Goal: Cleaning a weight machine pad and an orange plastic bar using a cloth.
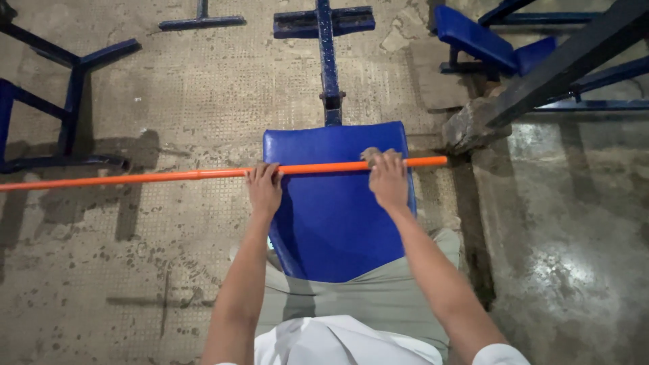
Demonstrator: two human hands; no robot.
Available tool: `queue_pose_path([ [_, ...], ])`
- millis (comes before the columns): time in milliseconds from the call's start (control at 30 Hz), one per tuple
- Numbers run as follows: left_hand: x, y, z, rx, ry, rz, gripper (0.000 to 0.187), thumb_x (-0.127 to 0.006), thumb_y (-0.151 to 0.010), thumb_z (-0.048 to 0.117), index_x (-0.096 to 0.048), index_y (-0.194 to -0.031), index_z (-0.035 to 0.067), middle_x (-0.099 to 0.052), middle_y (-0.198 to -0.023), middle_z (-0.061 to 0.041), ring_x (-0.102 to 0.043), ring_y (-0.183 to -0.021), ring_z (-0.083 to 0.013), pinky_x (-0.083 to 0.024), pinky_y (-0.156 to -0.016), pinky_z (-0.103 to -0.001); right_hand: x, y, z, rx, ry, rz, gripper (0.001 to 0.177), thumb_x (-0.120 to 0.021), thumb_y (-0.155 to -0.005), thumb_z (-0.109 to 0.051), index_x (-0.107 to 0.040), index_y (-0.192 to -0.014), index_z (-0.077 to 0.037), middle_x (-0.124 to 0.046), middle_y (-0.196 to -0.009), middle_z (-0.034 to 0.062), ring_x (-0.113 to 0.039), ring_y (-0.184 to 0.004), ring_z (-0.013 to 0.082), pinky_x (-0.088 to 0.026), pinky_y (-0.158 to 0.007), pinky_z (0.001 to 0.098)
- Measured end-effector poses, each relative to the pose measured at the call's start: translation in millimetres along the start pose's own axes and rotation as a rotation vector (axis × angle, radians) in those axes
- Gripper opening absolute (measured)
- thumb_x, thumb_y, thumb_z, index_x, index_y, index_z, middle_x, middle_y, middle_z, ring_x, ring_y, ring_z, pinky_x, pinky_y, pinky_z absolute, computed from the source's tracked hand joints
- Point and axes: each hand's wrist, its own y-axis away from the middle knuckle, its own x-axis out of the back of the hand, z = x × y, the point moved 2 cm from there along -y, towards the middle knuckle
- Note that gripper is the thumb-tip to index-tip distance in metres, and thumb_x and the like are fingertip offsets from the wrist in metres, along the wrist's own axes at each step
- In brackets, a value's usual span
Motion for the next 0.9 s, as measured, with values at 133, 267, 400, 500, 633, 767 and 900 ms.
queue_pose_path([
  [133,-17,4,30,-0.035,0.120,0.031,0.024,-0.073,-0.094,0.024,-0.074,-0.117,0.015,-0.066,-0.117,-0.009,-0.057,-0.118,-0.0332,-0.031,-0.118,-0.055,12,-4,21,-0.019,-0.058,0.082,0.040,-0.048,-0.104,-0.023,-0.059,-0.139,-0.007,-0.058,-0.138,0.0186,-0.048,-0.131,0.0415,-0.030,-0.117,0.0576],
  [267,-28,12,68,-0.024,0.198,0.105,0.024,-0.076,-0.090,0.017,-0.076,-0.114,0.013,-0.066,-0.113,-0.009,-0.057,-0.114,-0.0331,-0.028,-0.120,-0.060,-1,-5,18,-0.157,-0.158,0.134,0.031,-0.044,-0.106,-0.017,-0.058,-0.129,-0.002,-0.057,-0.134,0.0201,-0.046,-0.136,0.0461,-0.030,-0.119,0.0585],
  [400,-34,11,85,0.011,0.193,0.118,0.026,-0.076,-0.089,0.016,-0.076,-0.115,0.013,-0.066,-0.112,-0.009,-0.058,-0.114,-0.0333,-0.024,-0.120,-0.063,-6,-6,-45,0.035,-0.244,0.167,0.023,-0.044,-0.104,-0.009,-0.058,-0.121,-0.004,-0.054,-0.126,0.0208,-0.044,-0.137,0.0465,-0.024,-0.125,0.0625],
  [500,-43,16,83,0.024,0.187,0.116,0.027,-0.074,-0.090,0.014,-0.076,-0.117,0.013,-0.066,-0.114,-0.010,-0.058,-0.115,-0.0337,-0.023,-0.120,-0.064,-33,2,-95,-0.016,-0.371,0.013,0.036,-0.047,-0.104,-0.011,-0.053,-0.138,-0.001,-0.051,-0.143,0.0206,-0.039,-0.140,0.0469,-0.024,-0.120,0.0575],
  [633,-45,19,77,0.019,0.192,0.127,0.029,-0.073,-0.089,0.012,-0.075,-0.118,0.012,-0.066,-0.118,-0.010,-0.058,-0.118,-0.0344,-0.025,-0.121,-0.063,-13,-2,-133,0.147,-0.283,0.036,0.042,-0.051,-0.098,-0.013,-0.053,-0.138,-0.001,-0.051,-0.142,0.0190,-0.038,-0.143,0.0469,-0.023,-0.123,0.0576],
  [767,-36,16,84,0.010,0.194,0.112,0.027,-0.072,-0.092,0.014,-0.075,-0.118,0.011,-0.066,-0.117,-0.009,-0.058,-0.117,-0.0343,-0.026,-0.120,-0.062,-18,-1,-100,0.282,-0.221,0.003,0.040,-0.051,-0.102,-0.016,-0.056,-0.140,-0.004,-0.055,-0.141,0.0184,-0.044,-0.139,0.0440,-0.030,-0.120,0.0523],
  [900,-26,16,89,0.004,0.201,0.106,0.025,-0.072,-0.094,0.019,-0.075,-0.118,0.011,-0.066,-0.116,-0.010,-0.059,-0.116,-0.0337,-0.028,-0.120,-0.061,-13,3,-51,0.171,-0.045,-0.034,0.039,-0.049,-0.104,-0.020,-0.057,-0.140,-0.007,-0.058,-0.139,0.0167,-0.050,-0.134,0.0371,-0.032,-0.118,0.0536],
])
